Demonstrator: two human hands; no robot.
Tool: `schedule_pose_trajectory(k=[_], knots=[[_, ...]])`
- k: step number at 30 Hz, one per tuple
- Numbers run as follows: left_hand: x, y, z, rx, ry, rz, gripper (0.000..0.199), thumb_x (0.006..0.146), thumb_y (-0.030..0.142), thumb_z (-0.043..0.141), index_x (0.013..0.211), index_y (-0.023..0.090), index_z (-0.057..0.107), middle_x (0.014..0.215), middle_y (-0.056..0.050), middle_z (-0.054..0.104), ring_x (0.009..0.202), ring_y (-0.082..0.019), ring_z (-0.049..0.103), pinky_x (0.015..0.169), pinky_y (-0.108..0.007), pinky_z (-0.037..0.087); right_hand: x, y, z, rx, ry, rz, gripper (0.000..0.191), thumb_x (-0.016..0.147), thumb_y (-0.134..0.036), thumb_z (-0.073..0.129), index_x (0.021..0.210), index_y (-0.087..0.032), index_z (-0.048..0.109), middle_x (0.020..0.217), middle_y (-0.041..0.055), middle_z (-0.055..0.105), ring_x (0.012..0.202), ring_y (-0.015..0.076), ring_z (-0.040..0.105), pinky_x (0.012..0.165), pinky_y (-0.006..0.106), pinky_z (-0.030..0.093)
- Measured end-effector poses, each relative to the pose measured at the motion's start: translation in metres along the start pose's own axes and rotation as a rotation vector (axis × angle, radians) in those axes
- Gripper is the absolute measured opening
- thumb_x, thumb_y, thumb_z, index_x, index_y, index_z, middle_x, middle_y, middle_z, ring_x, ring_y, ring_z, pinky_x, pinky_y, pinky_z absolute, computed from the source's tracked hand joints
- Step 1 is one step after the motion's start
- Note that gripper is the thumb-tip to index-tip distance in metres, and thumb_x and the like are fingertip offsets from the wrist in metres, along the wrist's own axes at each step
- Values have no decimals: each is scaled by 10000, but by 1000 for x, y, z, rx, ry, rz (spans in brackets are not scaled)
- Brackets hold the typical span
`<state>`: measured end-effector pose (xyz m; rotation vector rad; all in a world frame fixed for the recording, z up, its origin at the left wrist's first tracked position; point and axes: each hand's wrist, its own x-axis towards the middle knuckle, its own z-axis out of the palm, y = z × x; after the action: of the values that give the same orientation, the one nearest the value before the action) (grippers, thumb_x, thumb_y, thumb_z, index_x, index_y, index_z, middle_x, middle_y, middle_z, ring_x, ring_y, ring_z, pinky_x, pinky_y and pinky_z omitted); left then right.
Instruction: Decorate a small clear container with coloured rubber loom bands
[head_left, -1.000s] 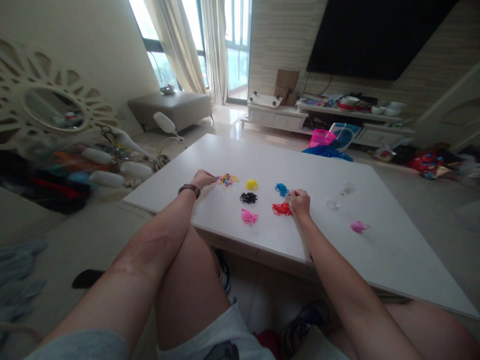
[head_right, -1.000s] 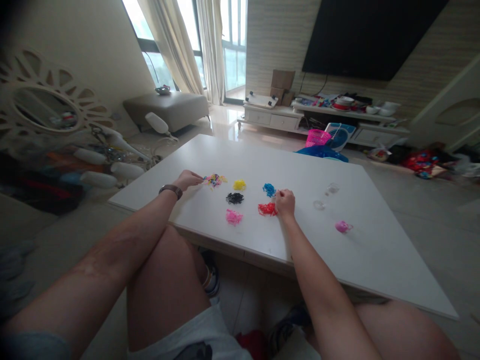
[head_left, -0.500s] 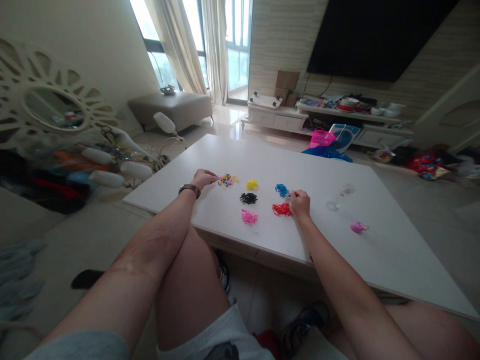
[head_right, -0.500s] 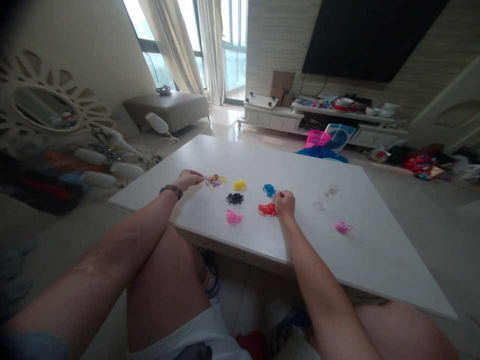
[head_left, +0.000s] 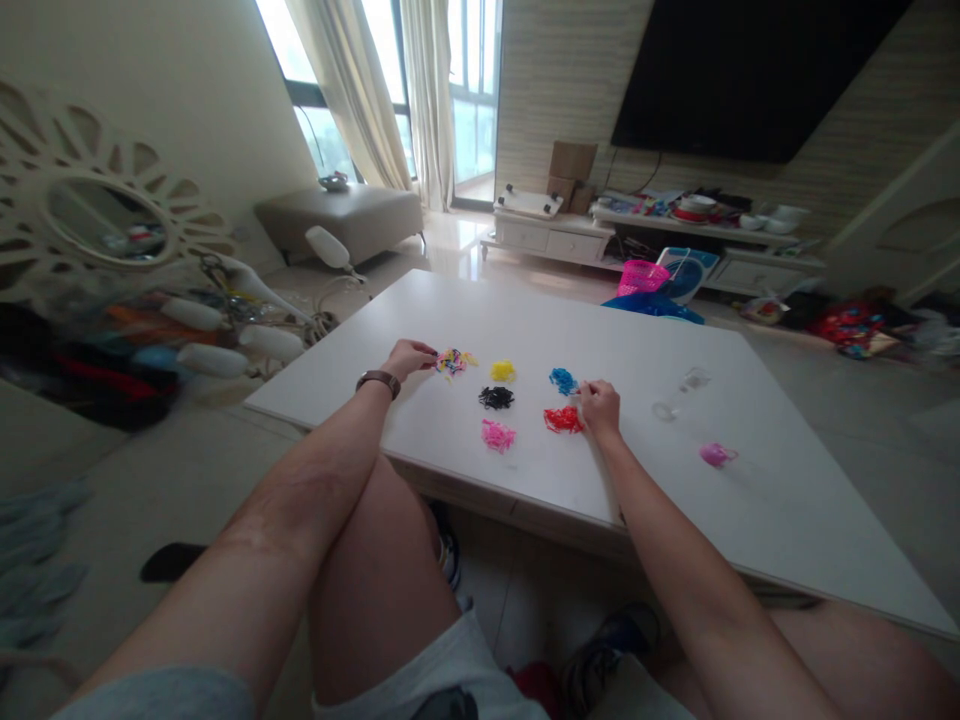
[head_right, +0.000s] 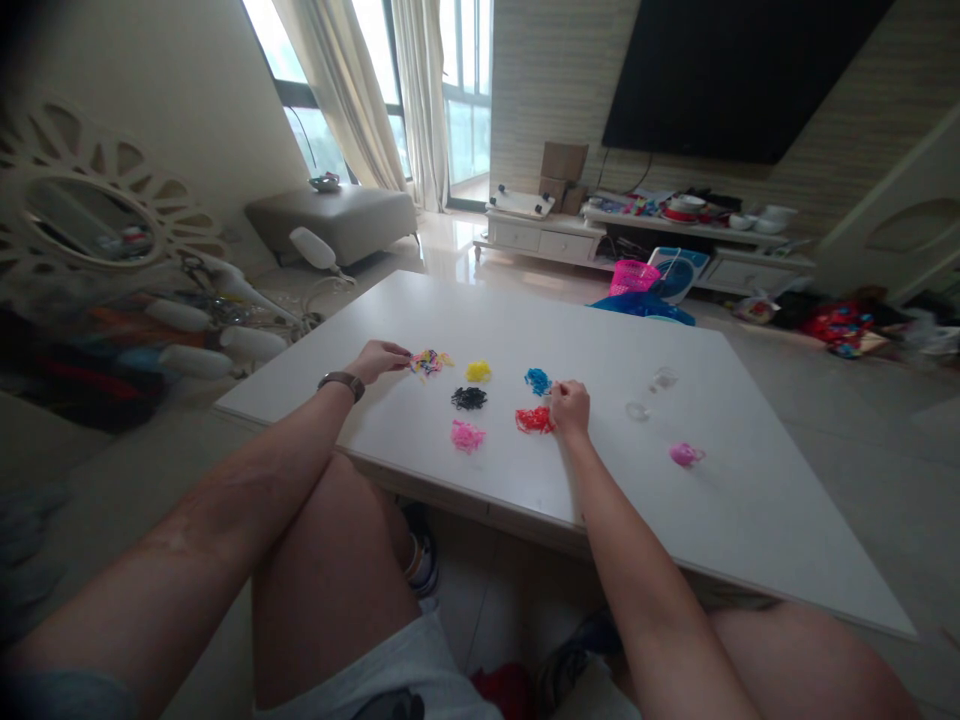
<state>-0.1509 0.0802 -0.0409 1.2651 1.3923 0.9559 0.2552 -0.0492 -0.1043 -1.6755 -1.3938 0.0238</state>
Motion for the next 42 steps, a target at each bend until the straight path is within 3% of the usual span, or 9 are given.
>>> schedule_pose_trajectory(k=[8,13,16,21,24,28,42], knots=[[-6,6,5,9,-94,4,402,403,266,933,699,95,722,649,-61,701,642,-150,654,764,-314,573,1,1,1,4,21,-6,357,879,-384,470,629,-204,652,725,79,666,766,234,570,770,366,430],[-18,19,20,-17,-311,61,463,467,355,930,804,93,751,763,-90,740,720,-160,677,789,-315,562,-3,-7,-6,36,104,-57,336,906,-353,472,646,-207,627,713,59,634,755,226,546,745,362,426],[-29,30,39,72,-455,127,447,543,373,907,856,91,758,775,-98,747,711,-157,675,736,-297,551,-17,-27,-13,39,208,-193,281,929,-317,498,698,-213,619,740,51,620,806,231,538,775,368,433],[-48,40,84,196,-690,249,342,657,342,853,891,105,776,826,-99,765,728,-153,680,718,-275,537,-49,-79,-5,132,122,-405,80,924,-266,587,909,-220,652,893,53,681,884,232,584,862,401,458],[-56,43,106,240,-743,301,290,654,307,853,847,103,779,763,-85,754,676,-145,661,646,-249,510,-63,-102,8,210,80,-370,106,930,-274,601,1004,-221,655,901,52,693,894,236,605,852,401,476],[-62,47,122,283,-826,367,256,649,296,851,791,96,774,670,-64,721,604,-127,618,563,-221,456,-73,-110,15,218,29,-329,109,941,-280,600,1004,-220,666,896,54,703,886,238,603,829,392,477],[-76,51,131,383,-865,420,279,631,335,855,740,94,766,632,-63,699,564,-118,582,527,-219,422,-83,-107,4,286,34,-249,111,913,-223,574,820,-213,632,797,36,655,811,214,565,766,350,434]])
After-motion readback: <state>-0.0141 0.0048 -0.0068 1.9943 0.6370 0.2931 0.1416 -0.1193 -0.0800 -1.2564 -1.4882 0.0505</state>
